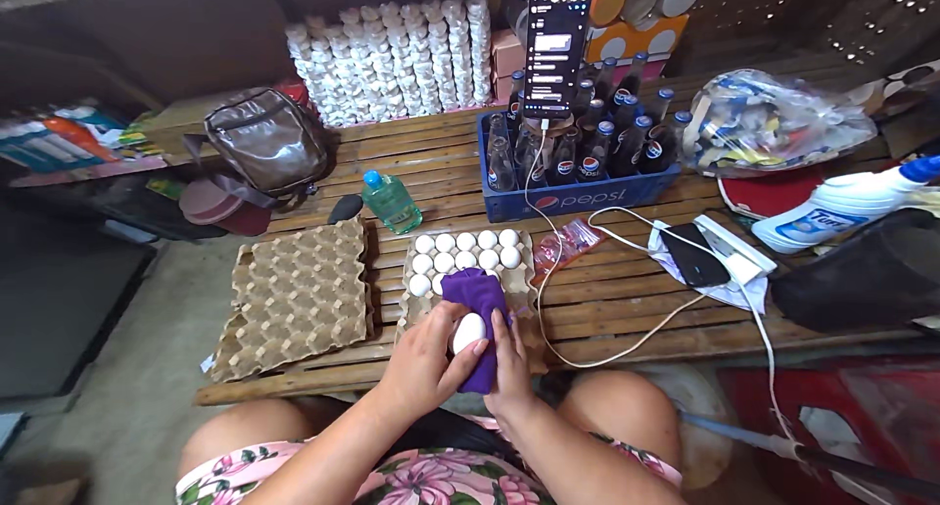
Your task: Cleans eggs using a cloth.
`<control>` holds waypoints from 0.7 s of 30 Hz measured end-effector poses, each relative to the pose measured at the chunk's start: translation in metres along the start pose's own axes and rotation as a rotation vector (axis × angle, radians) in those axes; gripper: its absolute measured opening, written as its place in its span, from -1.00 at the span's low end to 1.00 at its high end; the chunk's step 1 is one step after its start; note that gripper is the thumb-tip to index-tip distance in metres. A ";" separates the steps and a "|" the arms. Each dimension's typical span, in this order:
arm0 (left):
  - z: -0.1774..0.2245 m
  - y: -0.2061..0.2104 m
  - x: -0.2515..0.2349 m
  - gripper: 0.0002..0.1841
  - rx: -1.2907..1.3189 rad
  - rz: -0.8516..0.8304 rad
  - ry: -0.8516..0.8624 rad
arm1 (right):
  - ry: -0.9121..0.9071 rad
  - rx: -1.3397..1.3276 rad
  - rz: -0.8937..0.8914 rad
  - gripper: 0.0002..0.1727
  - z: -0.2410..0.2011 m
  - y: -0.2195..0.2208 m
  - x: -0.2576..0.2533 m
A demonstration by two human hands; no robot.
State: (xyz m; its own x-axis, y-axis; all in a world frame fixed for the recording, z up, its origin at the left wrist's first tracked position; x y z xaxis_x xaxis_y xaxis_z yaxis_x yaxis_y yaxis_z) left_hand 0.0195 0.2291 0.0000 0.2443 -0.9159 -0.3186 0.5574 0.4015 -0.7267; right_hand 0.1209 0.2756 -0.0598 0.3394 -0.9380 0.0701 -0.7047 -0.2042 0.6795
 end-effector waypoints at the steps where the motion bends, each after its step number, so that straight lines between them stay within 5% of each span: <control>1: 0.000 0.000 0.001 -0.40 0.027 -0.013 0.000 | 0.007 0.002 0.002 -0.52 0.000 0.001 0.000; 10: -0.007 -0.010 -0.008 -0.37 0.192 0.070 -0.145 | -0.272 0.158 -0.259 -0.45 0.004 0.008 0.006; 21: -0.004 0.001 -0.001 -0.38 -0.012 0.020 -0.152 | -0.290 0.164 -0.162 -0.45 0.000 0.001 0.004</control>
State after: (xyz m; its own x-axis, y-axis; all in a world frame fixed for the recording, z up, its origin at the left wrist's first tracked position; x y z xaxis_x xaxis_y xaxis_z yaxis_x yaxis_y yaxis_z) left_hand 0.0160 0.2305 -0.0026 0.3726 -0.8970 -0.2379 0.5423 0.4185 -0.7285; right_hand 0.1215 0.2714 -0.0585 0.2811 -0.9253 -0.2547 -0.7544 -0.3771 0.5374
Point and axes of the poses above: each hand's wrist, its own x-axis away from the middle knuckle, its own y-axis out of the palm, z = x × y, the point moved 6 cm from there along -x, towards the middle knuckle, and after that the axes turned 12 degrees about -y, right-handed, at the moved point
